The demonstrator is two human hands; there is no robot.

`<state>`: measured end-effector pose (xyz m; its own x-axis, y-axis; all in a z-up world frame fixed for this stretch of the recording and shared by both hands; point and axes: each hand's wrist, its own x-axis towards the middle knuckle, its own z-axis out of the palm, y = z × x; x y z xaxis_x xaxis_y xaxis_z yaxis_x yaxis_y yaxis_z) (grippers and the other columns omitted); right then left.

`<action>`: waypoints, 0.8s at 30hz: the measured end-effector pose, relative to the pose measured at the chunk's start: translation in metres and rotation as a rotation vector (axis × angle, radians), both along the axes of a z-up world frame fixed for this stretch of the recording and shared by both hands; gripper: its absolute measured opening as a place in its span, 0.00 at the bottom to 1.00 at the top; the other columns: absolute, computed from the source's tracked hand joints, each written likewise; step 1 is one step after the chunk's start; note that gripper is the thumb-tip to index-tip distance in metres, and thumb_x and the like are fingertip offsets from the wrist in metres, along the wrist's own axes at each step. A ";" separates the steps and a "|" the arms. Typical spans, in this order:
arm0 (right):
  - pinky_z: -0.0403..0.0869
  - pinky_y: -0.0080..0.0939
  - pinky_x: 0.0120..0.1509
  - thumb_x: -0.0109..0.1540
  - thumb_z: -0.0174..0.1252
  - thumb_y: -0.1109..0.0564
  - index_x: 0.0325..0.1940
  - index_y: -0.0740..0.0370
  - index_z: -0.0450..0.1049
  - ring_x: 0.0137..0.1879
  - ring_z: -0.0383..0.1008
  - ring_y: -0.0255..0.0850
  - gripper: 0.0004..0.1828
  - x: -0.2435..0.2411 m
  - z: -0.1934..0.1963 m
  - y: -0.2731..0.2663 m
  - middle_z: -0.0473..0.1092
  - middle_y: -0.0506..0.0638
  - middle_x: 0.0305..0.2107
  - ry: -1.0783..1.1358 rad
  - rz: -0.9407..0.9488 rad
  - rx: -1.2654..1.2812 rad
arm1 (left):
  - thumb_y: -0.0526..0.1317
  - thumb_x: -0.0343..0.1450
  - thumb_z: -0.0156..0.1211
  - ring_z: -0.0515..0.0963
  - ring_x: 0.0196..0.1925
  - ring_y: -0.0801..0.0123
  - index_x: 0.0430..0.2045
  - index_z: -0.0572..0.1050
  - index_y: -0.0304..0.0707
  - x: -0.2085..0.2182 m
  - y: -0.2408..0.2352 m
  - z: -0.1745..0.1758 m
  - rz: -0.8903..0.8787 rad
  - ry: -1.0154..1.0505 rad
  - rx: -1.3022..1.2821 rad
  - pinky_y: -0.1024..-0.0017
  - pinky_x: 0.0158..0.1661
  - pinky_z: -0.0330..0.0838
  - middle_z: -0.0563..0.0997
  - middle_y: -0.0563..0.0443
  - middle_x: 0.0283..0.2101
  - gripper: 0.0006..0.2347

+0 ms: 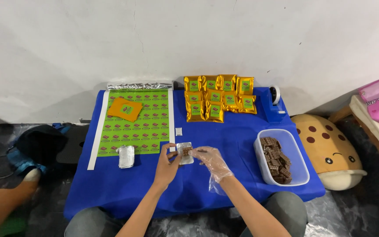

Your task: The person takes chocolate bars from a white container, places each one onto a silver foil wrapper, and folds the edges of the foil by hand to wrap the bar.

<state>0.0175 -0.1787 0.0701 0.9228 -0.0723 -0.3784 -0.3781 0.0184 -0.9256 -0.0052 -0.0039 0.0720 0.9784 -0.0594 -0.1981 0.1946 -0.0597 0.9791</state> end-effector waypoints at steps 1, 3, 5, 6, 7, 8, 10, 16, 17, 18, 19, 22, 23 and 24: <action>0.75 0.33 0.34 0.49 0.79 0.48 0.42 0.71 0.81 0.38 0.71 0.41 0.27 0.000 -0.004 0.002 0.74 0.59 0.33 0.000 0.002 -0.002 | 0.34 0.77 0.50 0.83 0.50 0.45 0.59 0.62 0.41 0.000 -0.001 -0.002 0.002 0.000 -0.002 0.51 0.47 0.78 0.76 0.23 0.56 0.15; 0.76 0.33 0.36 0.49 0.79 0.47 0.40 0.68 0.83 0.39 0.72 0.40 0.25 0.001 -0.010 0.004 0.76 0.57 0.33 0.006 -0.009 -0.053 | 0.33 0.77 0.46 0.74 0.34 0.64 0.58 0.63 0.37 0.002 -0.002 -0.005 0.026 -0.020 -0.025 0.57 0.37 0.71 0.77 0.24 0.52 0.14; 0.76 0.33 0.34 0.49 0.78 0.48 0.38 0.66 0.84 0.37 0.74 0.39 0.22 0.004 -0.016 0.006 0.78 0.56 0.31 -0.021 0.008 -0.115 | 0.36 0.76 0.52 0.78 0.44 0.56 0.60 0.62 0.39 0.005 0.000 -0.018 0.030 0.001 -0.049 0.53 0.42 0.74 0.77 0.25 0.53 0.17; 0.76 0.34 0.33 0.49 0.77 0.50 0.36 0.64 0.85 0.36 0.77 0.39 0.18 0.005 -0.019 0.006 0.79 0.56 0.30 -0.047 0.025 -0.176 | 0.40 0.75 0.58 0.82 0.53 0.48 0.62 0.61 0.41 0.006 0.001 -0.025 0.035 0.024 -0.072 0.50 0.47 0.77 0.77 0.27 0.54 0.21; 0.76 0.34 0.33 0.49 0.77 0.50 0.36 0.64 0.85 0.36 0.77 0.39 0.18 0.004 -0.016 0.006 0.79 0.56 0.30 -0.046 0.027 -0.175 | 0.40 0.75 0.58 0.82 0.53 0.48 0.62 0.61 0.41 0.005 0.001 -0.021 0.037 0.026 -0.072 0.50 0.47 0.77 0.77 0.27 0.54 0.21; 0.76 0.34 0.33 0.49 0.77 0.50 0.35 0.62 0.85 0.35 0.76 0.38 0.17 0.003 -0.014 0.006 0.79 0.55 0.29 -0.054 0.021 -0.174 | 0.39 0.75 0.57 0.82 0.54 0.46 0.62 0.61 0.40 0.004 0.001 -0.017 0.040 0.021 -0.062 0.50 0.48 0.78 0.77 0.27 0.54 0.20; 0.75 0.33 0.32 0.48 0.78 0.50 0.33 0.61 0.85 0.34 0.76 0.37 0.15 0.003 -0.013 0.004 0.80 0.55 0.28 -0.062 0.016 -0.172 | 0.37 0.75 0.56 0.82 0.54 0.44 0.62 0.60 0.40 0.004 0.002 -0.013 0.044 0.018 -0.052 0.50 0.49 0.78 0.77 0.27 0.54 0.20; 0.76 0.37 0.37 0.49 0.78 0.50 0.41 0.63 0.82 0.38 0.78 0.41 0.22 0.005 0.000 -0.001 0.80 0.57 0.34 -0.078 0.035 -0.166 | 0.38 0.75 0.57 0.79 0.58 0.43 0.63 0.60 0.38 0.001 0.003 -0.006 0.032 0.019 -0.074 0.51 0.53 0.77 0.75 0.25 0.57 0.22; 0.76 0.36 0.38 0.49 0.77 0.51 0.43 0.65 0.82 0.38 0.77 0.41 0.22 0.000 0.010 0.002 0.79 0.56 0.34 -0.095 0.093 -0.122 | 0.38 0.75 0.57 0.79 0.58 0.41 0.63 0.60 0.38 0.001 0.002 -0.004 0.018 0.013 -0.067 0.49 0.52 0.78 0.75 0.25 0.56 0.22; 0.75 0.36 0.39 0.50 0.77 0.53 0.45 0.67 0.83 0.38 0.76 0.40 0.23 -0.005 0.021 0.005 0.79 0.56 0.34 -0.112 0.151 -0.077 | 0.38 0.75 0.57 0.80 0.58 0.39 0.63 0.60 0.38 0.000 0.002 -0.003 0.004 0.007 -0.060 0.47 0.52 0.79 0.75 0.24 0.56 0.22; 0.75 0.36 0.39 0.50 0.77 0.53 0.45 0.67 0.83 0.38 0.76 0.40 0.23 -0.002 0.008 0.002 0.79 0.56 0.34 -0.113 0.152 -0.078 | 0.38 0.75 0.57 0.80 0.58 0.39 0.63 0.60 0.38 0.001 0.003 -0.004 0.005 0.006 -0.061 0.47 0.52 0.79 0.75 0.24 0.56 0.22; 0.77 0.39 0.39 0.51 0.78 0.52 0.39 0.62 0.84 0.38 0.76 0.38 0.17 0.006 -0.017 -0.006 0.80 0.55 0.31 -0.194 0.208 -0.151 | 0.39 0.73 0.59 0.81 0.56 0.47 0.63 0.61 0.42 0.003 0.005 -0.008 -0.004 0.002 -0.014 0.52 0.51 0.81 0.77 0.29 0.55 0.23; 0.76 0.39 0.39 0.51 0.77 0.52 0.39 0.63 0.84 0.38 0.76 0.38 0.17 0.007 -0.018 -0.007 0.80 0.56 0.31 -0.203 0.216 -0.155 | 0.39 0.73 0.59 0.81 0.56 0.47 0.63 0.61 0.43 0.003 0.004 -0.008 -0.010 -0.006 -0.001 0.51 0.51 0.81 0.76 0.28 0.55 0.23; 0.76 0.39 0.40 0.52 0.77 0.51 0.39 0.63 0.84 0.37 0.76 0.38 0.17 0.008 -0.018 -0.009 0.80 0.56 0.31 -0.211 0.224 -0.159 | 0.40 0.73 0.59 0.81 0.56 0.47 0.63 0.61 0.43 0.003 0.004 -0.008 -0.017 -0.014 0.013 0.50 0.51 0.81 0.76 0.28 0.56 0.23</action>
<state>0.0250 -0.1872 0.0518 0.9792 0.0980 -0.1777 -0.1564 -0.1936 -0.9685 -0.0019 0.0003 0.0635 0.9799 -0.0733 -0.1855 0.1800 -0.0752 0.9808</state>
